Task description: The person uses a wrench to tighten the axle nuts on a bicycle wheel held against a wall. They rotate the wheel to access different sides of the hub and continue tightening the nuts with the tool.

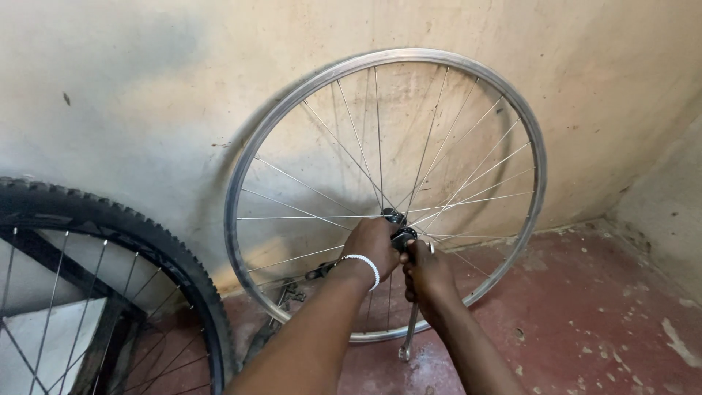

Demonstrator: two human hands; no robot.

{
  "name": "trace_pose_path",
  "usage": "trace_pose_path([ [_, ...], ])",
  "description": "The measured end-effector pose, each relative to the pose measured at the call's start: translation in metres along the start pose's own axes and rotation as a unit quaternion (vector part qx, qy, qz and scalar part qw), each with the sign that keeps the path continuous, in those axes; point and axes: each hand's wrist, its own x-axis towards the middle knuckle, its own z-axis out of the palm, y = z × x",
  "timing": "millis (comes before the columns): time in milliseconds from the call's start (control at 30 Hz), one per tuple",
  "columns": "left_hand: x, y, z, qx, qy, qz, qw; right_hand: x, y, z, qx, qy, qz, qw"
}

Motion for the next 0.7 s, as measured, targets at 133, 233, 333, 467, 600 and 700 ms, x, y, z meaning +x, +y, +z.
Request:
trace_pose_path([
  [133,0.010,-0.011,0.013,-0.015,0.012,0.003,1.000,-0.007,-0.014,0.005,0.052,-0.030,0.072,0.996],
  [233,0.005,-0.007,0.008,-0.016,-0.003,-0.008,1.000,0.001,-0.005,0.010,0.057,0.017,0.056,0.997],
  [333,0.011,-0.011,0.010,0.019,0.003,-0.019,1.000,0.015,-0.002,-0.008,0.167,-0.107,0.124,0.972],
  [467,0.005,-0.002,0.003,0.008,-0.005,-0.035,0.999,0.016,-0.010,-0.019,0.177,-0.138,0.176,0.959],
  [600,0.015,-0.010,0.027,-0.007,0.011,-0.074,0.997,0.028,0.019,-0.030,0.097,-0.072,0.139,0.983],
  [700,0.015,-0.008,0.021,-0.013,0.009,-0.065,0.998,0.026,0.042,-0.041,-0.005,-0.055,0.154,0.987],
])
